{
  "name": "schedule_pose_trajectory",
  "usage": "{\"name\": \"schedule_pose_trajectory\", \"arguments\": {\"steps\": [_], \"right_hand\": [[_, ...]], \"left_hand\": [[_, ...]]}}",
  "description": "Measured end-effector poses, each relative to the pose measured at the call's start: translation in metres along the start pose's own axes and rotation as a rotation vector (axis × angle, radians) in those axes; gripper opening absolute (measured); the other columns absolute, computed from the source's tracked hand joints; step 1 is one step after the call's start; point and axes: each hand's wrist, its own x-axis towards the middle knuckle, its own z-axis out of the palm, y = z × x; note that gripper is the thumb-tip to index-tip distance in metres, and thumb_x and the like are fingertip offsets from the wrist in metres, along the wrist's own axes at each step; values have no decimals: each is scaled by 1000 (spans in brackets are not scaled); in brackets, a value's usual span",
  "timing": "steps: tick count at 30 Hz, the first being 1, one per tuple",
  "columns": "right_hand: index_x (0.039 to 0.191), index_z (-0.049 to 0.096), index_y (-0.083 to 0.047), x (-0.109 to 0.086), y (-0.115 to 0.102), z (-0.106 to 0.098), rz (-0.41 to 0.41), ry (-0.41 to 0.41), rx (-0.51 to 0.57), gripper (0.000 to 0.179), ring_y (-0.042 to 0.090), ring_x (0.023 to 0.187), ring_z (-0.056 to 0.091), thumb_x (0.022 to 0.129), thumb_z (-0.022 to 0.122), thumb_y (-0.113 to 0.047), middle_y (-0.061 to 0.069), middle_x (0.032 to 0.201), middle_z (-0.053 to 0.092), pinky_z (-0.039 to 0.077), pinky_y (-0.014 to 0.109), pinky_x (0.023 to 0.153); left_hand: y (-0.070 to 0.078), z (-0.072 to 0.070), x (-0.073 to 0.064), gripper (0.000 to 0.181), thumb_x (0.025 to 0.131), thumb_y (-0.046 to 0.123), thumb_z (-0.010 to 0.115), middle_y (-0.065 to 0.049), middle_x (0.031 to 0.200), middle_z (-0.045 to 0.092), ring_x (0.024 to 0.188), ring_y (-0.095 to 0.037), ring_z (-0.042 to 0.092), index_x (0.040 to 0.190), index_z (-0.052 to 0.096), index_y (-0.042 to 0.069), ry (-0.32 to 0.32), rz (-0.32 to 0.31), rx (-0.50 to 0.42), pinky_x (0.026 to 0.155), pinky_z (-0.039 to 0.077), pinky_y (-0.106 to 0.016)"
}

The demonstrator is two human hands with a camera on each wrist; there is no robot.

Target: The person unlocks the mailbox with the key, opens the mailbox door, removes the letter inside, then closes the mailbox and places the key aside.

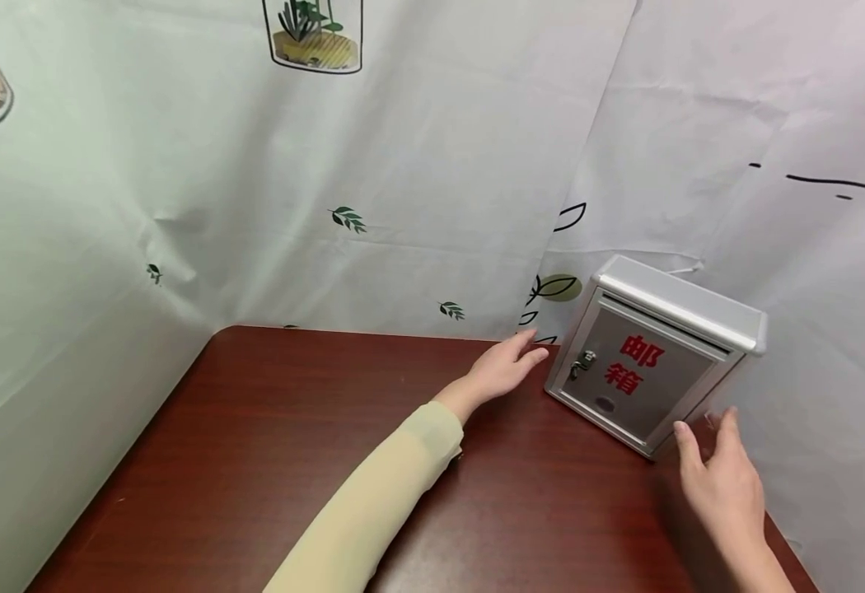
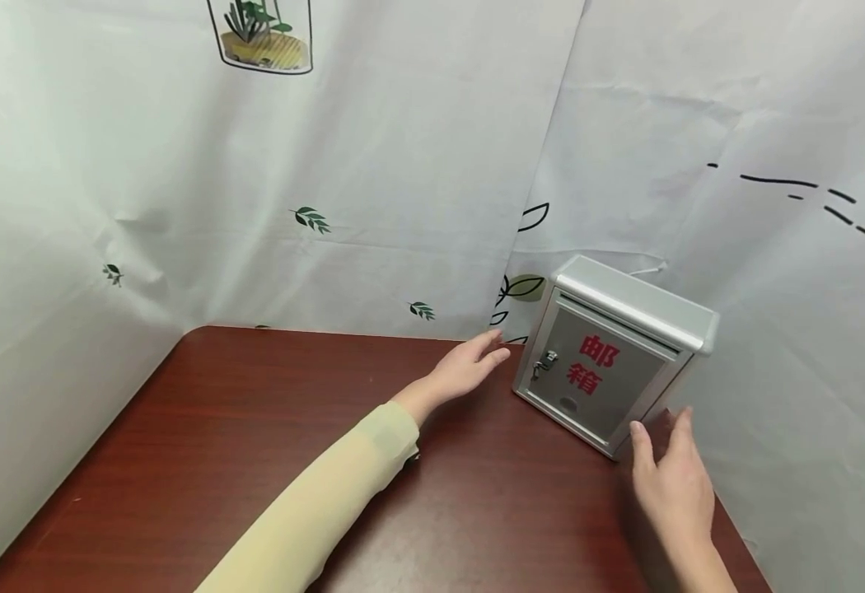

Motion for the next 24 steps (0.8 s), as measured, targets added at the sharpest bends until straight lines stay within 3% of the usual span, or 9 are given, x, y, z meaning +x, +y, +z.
{"name": "schedule_pose_trajectory", "arguments": {"steps": [3,9,13,17,24], "right_hand": [[176,2,2,2,2,-2,19,-2,36,87,67,147,40,119,48,-43,34,171,35,34,79,114],[178,4,-3,5,1,-1,27,55,113,83,62,148,44,119,52,-37,35,166,44,33,73,120],[179,4,-7,5,-1,4,43,45,143,80,61,154,37,119,50,-36,33,171,36,30,72,124],[179,5,-8,3,-2,9,40,33,144,77,65,153,33,120,48,-34,30,176,23,28,74,124],[179,11,-7,3,-3,15,33,23,132,73,68,150,34,121,46,-33,36,173,26,29,77,121]], "left_hand": [[6,5,6,67,118,57,46,5,177,43,160,-16,42,175,39,22,-6,12,7,129,38,-41],[13,16,14,66,119,52,48,6,177,41,161,-14,42,176,37,21,-14,9,13,129,38,-38],[14,19,15,64,120,47,50,7,179,36,162,-11,37,178,33,25,-25,15,-2,130,34,-33],[16,22,15,67,120,46,50,5,181,32,164,-12,33,178,29,22,-39,33,-43,132,31,-33],[22,26,12,66,119,49,52,6,177,40,161,-12,40,177,35,24,-25,32,-71,130,35,-35]]}}
